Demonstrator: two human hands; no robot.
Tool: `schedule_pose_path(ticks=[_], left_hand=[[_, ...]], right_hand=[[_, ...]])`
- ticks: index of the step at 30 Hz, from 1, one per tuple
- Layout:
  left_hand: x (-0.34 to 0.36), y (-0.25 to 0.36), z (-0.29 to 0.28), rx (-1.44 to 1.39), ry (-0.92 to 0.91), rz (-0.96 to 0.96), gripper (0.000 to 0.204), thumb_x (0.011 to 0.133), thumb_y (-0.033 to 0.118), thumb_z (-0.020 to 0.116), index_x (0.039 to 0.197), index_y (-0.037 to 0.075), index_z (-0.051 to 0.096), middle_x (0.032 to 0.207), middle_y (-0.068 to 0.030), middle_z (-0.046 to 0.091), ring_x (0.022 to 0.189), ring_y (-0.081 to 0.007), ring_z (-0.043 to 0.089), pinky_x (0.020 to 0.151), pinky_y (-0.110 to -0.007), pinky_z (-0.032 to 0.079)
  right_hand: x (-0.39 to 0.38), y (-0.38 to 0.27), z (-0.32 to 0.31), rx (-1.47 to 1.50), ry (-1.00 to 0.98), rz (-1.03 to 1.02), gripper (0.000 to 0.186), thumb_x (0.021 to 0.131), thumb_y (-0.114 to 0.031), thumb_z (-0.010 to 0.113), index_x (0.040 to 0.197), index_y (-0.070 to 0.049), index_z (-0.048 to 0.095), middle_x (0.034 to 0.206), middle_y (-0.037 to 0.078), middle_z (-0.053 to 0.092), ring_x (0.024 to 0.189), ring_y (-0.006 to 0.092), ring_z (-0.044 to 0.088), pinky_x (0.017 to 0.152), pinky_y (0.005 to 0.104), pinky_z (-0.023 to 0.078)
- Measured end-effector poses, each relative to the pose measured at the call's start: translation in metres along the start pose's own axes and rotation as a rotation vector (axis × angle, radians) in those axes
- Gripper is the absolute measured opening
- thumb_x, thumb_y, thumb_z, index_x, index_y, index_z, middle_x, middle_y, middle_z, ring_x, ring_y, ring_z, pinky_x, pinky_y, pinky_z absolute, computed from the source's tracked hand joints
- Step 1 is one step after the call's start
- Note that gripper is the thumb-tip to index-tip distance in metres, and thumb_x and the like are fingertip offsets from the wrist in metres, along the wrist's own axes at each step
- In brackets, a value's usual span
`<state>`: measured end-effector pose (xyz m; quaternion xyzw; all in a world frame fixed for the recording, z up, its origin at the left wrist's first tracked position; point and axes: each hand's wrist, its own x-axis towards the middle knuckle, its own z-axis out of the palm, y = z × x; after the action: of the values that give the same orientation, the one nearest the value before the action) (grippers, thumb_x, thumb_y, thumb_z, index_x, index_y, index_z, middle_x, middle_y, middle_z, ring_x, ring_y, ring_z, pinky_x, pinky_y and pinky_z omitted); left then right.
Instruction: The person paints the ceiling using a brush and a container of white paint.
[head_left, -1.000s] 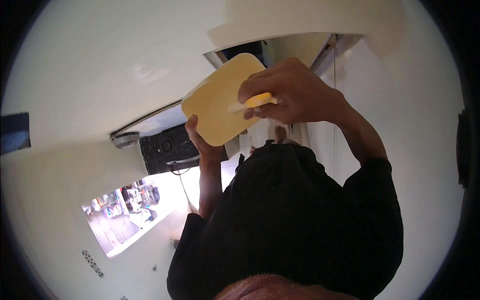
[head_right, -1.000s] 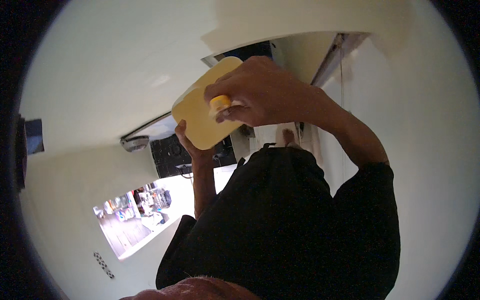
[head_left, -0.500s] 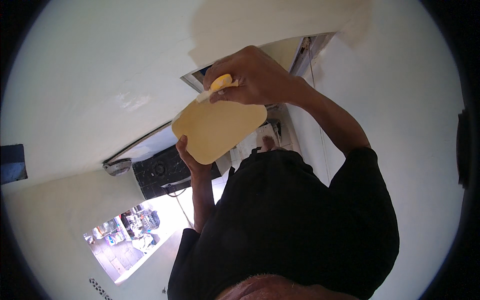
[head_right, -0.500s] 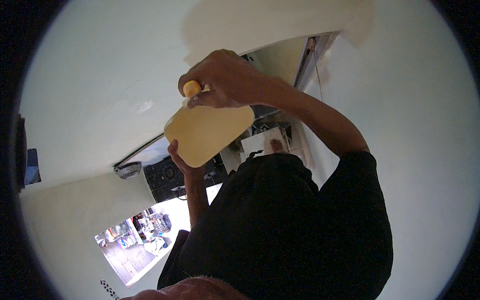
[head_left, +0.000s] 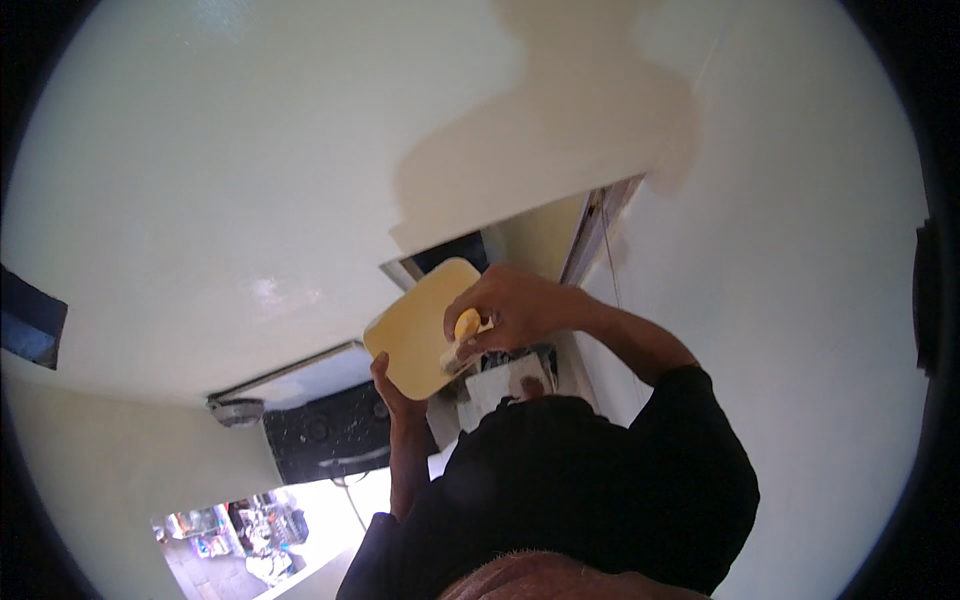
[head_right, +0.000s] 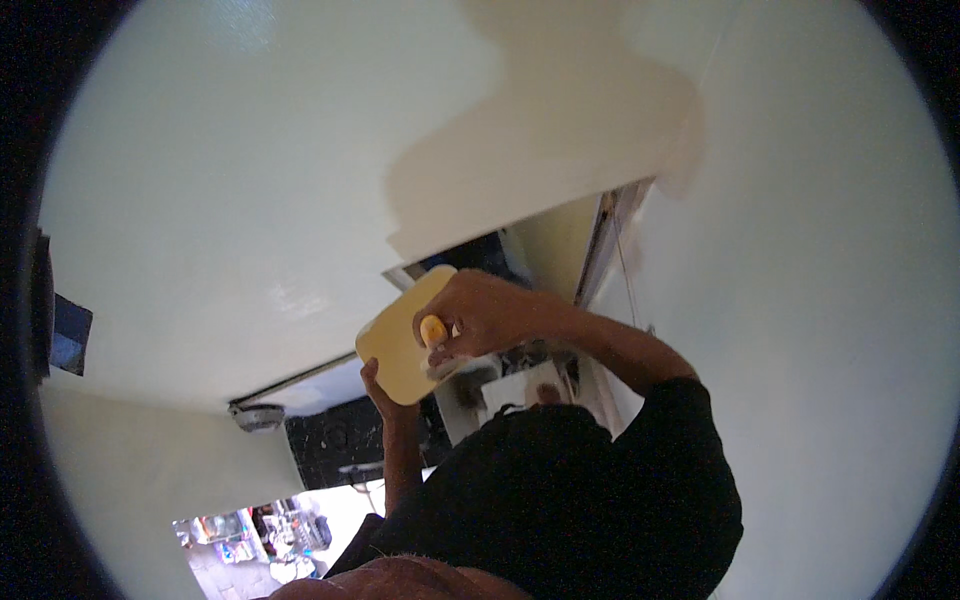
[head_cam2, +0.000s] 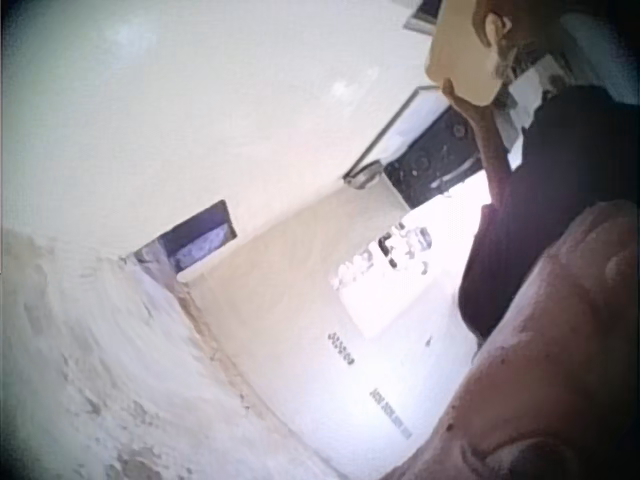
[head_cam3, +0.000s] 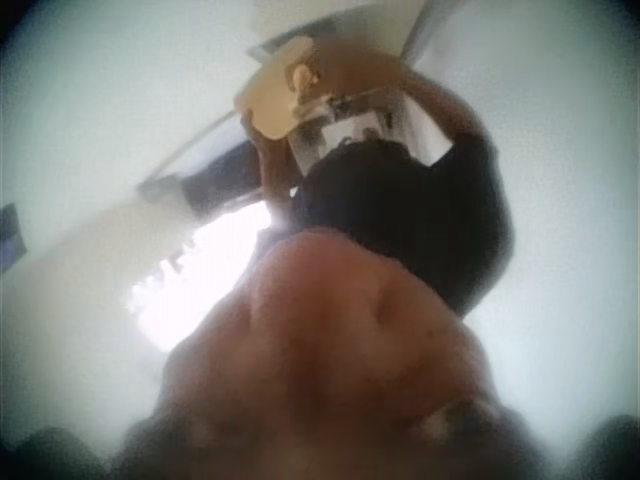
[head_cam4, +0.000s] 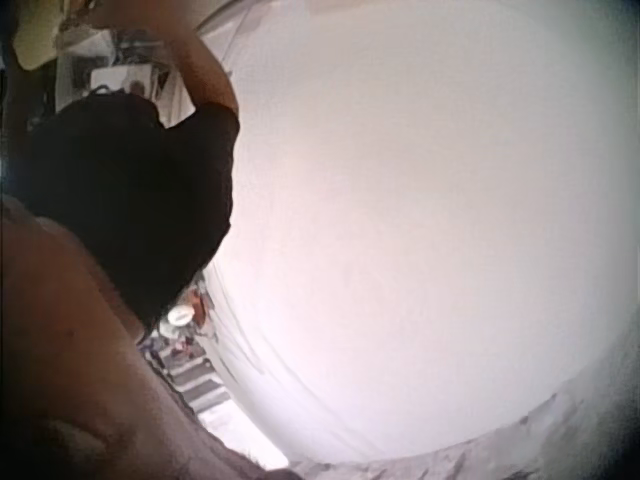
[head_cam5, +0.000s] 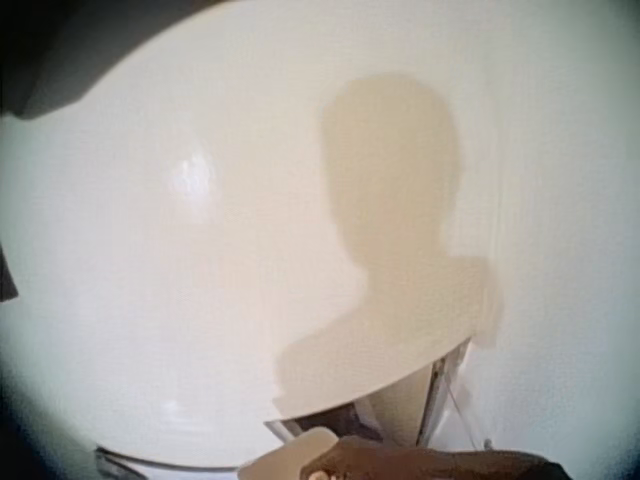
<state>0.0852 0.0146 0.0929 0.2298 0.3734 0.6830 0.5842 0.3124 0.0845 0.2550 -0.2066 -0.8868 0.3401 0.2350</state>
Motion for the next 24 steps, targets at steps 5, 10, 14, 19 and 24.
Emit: schedule_pose_path(ticks=[5, 10, 14, 19, 24], left_hand=[[0.008, -0.006, -0.001, -0.069, -0.054, -0.044, 0.064, 0.085, 0.046, 0.048, 0.131, 0.001, 0.045, 0.121, -0.0155, 0.056, 0.109, -0.0277, 0.057, 0.092, -0.041, 0.047], [0.008, -0.014, -0.005, -0.069, -0.061, -0.094, 0.065, 0.085, 0.047, 0.048, 0.131, 0.001, 0.044, 0.12, -0.0155, 0.056, 0.109, -0.0272, 0.057, 0.09, -0.039, 0.048], [0.009, -0.011, -0.003, -0.093, -0.104, -0.07, 0.06, 0.086, 0.042, 0.049, 0.128, 0.0, 0.046, 0.115, -0.0143, 0.059, 0.102, -0.0252, 0.061, 0.085, -0.036, 0.051], [0.014, -0.008, 0.002, -0.032, -0.139, -0.027, 0.056, 0.089, 0.042, 0.045, 0.128, 0.001, 0.047, 0.114, -0.0128, 0.06, 0.101, -0.0245, 0.061, 0.085, -0.037, 0.051], [0.022, 0.0, 0.006, -0.08, -0.101, -0.053, 0.059, 0.092, 0.047, 0.04, 0.127, 0.001, 0.049, 0.119, -0.0118, 0.058, 0.109, -0.0245, 0.057, 0.092, -0.039, 0.048]], right_hand=[[0.017, 0.015, -0.003, -0.03, 0.031, 0.021, 0.025, 0.072, -0.02, 0.079, 0.091, -0.007, 0.069, 0.08, 0.01, 0.069, 0.067, 0.022, 0.066, 0.062, 0.03, 0.051], [0.029, 0.039, -0.002, -0.131, 0.208, -0.091, 0.024, 0.076, -0.021, 0.077, 0.091, -0.004, 0.069, 0.083, 0.01, 0.07, 0.069, 0.0239, 0.066, 0.065, 0.0319, 0.052], [0.02, 0.021, -0.019, -0.121, 0.247, -0.06, 0.022, 0.076, -0.02, 0.076, 0.091, -0.005, 0.069, 0.083, 0.01, 0.07, 0.068, 0.0242, 0.066, 0.065, 0.0313, 0.052], [-0.003, 0.0, -0.027, -0.119, 0.279, -0.037, 0.021, 0.075, -0.022, 0.076, 0.09, -0.007, 0.069, 0.081, 0.01, 0.07, 0.069, 0.0252, 0.067, 0.066, 0.0354, 0.05], [-0.002, -0.007, -0.013, -0.096, 0.047, 0.058, 0.023, 0.073, -0.02, 0.078, 0.089, -0.008, 0.07, 0.078, 0.009, 0.069, 0.063, 0.0236, 0.066, 0.063, 0.0309, 0.051]])
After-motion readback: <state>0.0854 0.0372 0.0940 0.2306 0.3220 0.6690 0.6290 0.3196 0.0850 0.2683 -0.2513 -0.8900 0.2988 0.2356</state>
